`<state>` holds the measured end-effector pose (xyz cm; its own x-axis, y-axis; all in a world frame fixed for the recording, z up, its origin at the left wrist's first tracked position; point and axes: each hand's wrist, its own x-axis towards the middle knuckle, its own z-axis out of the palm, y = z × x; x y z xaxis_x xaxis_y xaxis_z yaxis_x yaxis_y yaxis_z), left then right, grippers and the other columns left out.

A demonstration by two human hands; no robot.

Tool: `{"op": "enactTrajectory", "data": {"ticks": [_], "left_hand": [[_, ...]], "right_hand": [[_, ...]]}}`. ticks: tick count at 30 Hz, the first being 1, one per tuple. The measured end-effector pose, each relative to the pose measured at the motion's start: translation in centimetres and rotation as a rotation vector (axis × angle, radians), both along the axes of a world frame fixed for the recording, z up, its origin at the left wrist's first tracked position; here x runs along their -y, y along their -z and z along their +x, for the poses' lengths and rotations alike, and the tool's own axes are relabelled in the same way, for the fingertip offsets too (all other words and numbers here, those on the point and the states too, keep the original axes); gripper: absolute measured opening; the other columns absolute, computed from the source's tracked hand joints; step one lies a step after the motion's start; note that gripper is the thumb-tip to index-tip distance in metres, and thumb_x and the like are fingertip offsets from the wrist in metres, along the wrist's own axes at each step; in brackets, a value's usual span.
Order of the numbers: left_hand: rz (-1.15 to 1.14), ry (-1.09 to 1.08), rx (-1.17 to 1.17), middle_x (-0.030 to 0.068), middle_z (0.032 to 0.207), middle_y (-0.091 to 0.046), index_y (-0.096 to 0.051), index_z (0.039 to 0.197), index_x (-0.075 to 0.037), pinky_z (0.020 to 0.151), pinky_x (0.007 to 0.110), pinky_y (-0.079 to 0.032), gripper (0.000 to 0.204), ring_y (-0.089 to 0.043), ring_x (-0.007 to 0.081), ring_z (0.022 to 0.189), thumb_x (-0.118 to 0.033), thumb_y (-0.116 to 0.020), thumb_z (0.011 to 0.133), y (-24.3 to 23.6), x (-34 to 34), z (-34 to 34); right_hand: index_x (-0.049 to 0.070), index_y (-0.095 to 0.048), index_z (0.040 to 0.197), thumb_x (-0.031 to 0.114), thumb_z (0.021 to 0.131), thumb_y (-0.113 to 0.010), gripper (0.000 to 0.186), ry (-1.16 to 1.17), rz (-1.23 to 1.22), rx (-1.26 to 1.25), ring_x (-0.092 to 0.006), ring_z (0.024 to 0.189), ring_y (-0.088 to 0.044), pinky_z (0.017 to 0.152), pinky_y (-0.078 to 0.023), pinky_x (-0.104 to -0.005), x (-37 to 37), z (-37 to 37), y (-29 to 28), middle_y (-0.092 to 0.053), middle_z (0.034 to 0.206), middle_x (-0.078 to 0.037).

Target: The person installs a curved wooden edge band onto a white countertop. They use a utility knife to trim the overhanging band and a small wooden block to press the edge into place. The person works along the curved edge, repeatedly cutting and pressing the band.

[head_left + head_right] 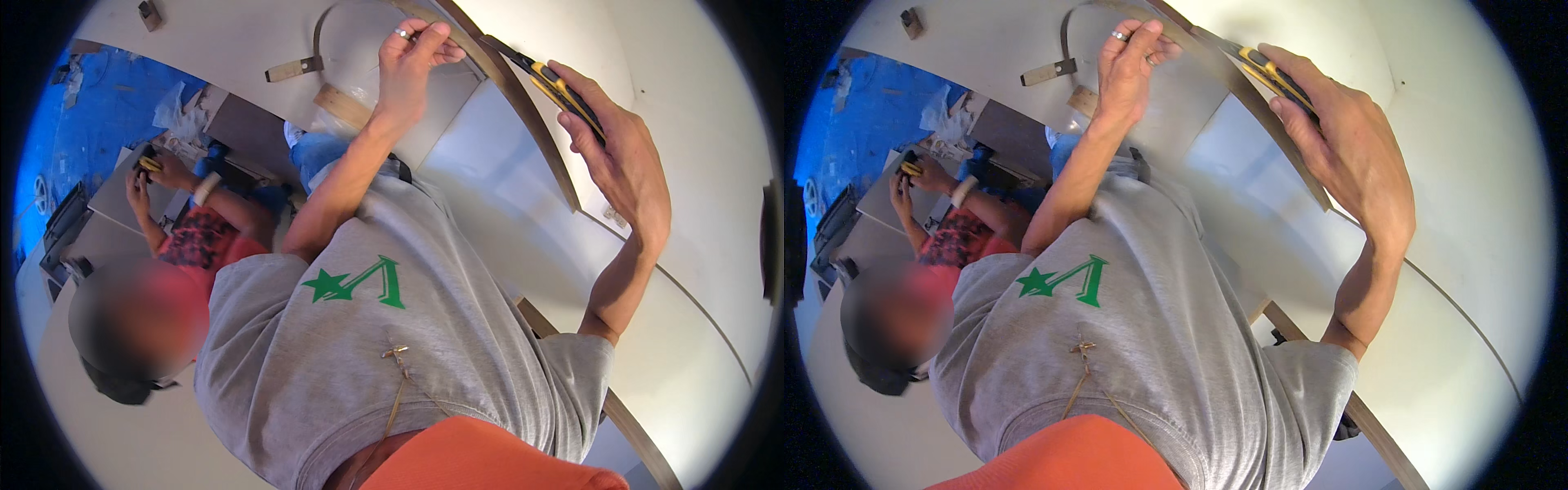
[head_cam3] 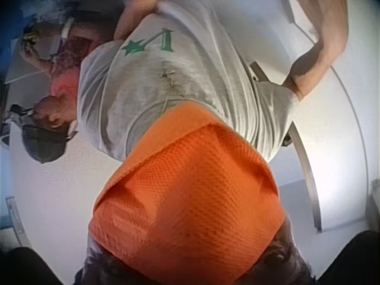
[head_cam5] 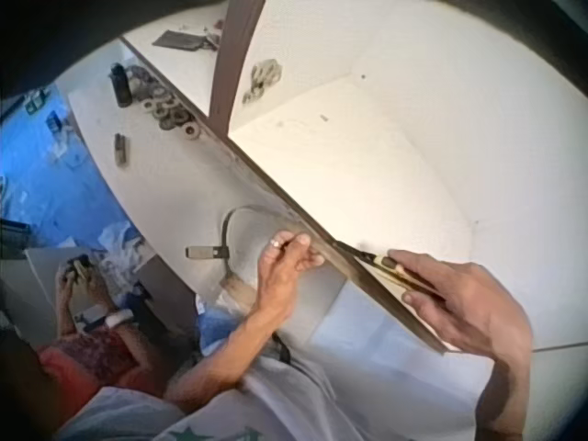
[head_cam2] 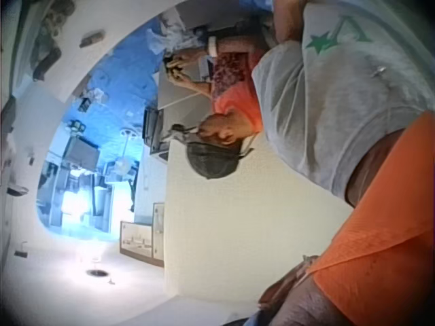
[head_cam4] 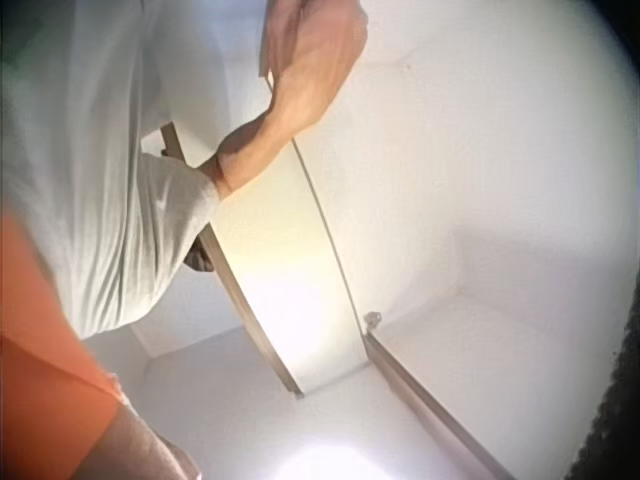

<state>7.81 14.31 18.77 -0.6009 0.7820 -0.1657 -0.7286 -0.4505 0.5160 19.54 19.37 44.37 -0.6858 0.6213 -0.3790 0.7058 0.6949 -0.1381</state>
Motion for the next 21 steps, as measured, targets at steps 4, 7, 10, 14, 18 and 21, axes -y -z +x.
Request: {"op": "enactTrajectory", "data": {"ticks": [4, 7, 10, 14, 18, 21], "left_hand": [[-0.005, 0.001, 0.005, 0.0088, 0.081, -0.070, -0.063, 0.092, -0.002, 0.077, 0.033, -0.058, 0.016, -0.071, 0.0188, 0.076, -0.016, -0.068, 0.098, -0.1, 0.1, -0.1], [0.024, -0.037, -0.009, 0.0096, 0.081, -0.070, -0.063, 0.092, -0.002, 0.075, 0.033, -0.058, 0.016, -0.072, 0.0196, 0.074, -0.016, -0.069, 0.098, 0.1, -0.2, 0.0], [0.015, -0.065, -0.047, 0.0094, 0.079, -0.070, -0.062, 0.092, -0.003, 0.073, 0.032, -0.058, 0.016, -0.072, 0.0196, 0.073, -0.017, -0.069, 0.098, 0.5, -0.6, 0.1], [0.036, -0.049, -0.037, 0.0069, 0.080, -0.069, -0.062, 0.093, -0.003, 0.070, 0.028, -0.057, 0.014, -0.070, 0.0157, 0.073, -0.015, -0.068, 0.099, 1.1, -0.8, 0.5], [0.001, -0.022, -0.012, 0.0038, 0.082, -0.068, -0.064, 0.096, -0.005, 0.070, 0.027, -0.058, 0.010, -0.067, 0.0118, 0.074, -0.014, -0.066, 0.101, 1.1, -0.6, 0.8], [-0.012, -0.059, -0.029, 0.0037, 0.081, -0.067, -0.063, 0.095, -0.004, 0.069, 0.027, -0.057, 0.012, -0.066, 0.0115, 0.073, -0.014, -0.066, 0.101, 0.6, -0.7, 0.8]], "right_hand": [[0.011, -0.059, 0.139, 0.016, 0.099, -0.061, 0.040, -0.033, 0.039, -0.005, -0.0354, 0.069, -0.065, 0.067, -0.050, -0.0451, 0.4, -0.5, 0.5, -0.070, 0.084, -0.018], [0.013, -0.058, 0.140, 0.015, 0.099, -0.062, 0.041, -0.064, 0.049, -0.024, -0.0351, 0.071, -0.066, 0.069, -0.051, -0.0453, 0.7, -0.5, 1.0, -0.070, 0.085, -0.016], [0.021, -0.057, 0.145, 0.014, 0.100, -0.062, 0.046, -0.069, 0.157, 0.022, -0.0272, 0.070, -0.064, 0.070, -0.052, -0.0416, 0.8, -0.6, 1.5, -0.073, 0.099, -0.015], [0.023, -0.056, 0.146, 0.013, 0.100, -0.062, 0.047, -0.081, 0.194, 0.117, -0.0320, 0.078, -0.068, 0.074, -0.053, -0.0445, 1.3, -0.5, 1.8, -0.073, 0.102, -0.016], [0.025, -0.055, 0.147, 0.012, 0.099, -0.062, 0.050, -0.111, 0.215, 0.117, -0.0319, 0.075, -0.067, 0.071, -0.053, -0.0443, 1.6, -0.5, 2.1, -0.071, 0.093, -0.014], [0.026, -0.054, 0.147, 0.012, 0.098, -0.063, 0.052, -0.139, 0.252, 0.120, -0.0311, 0.072, -0.066, 0.067, -0.053, -0.0437, 1.8, -0.7, 2.3, -0.070, 0.088, -0.013]]}}
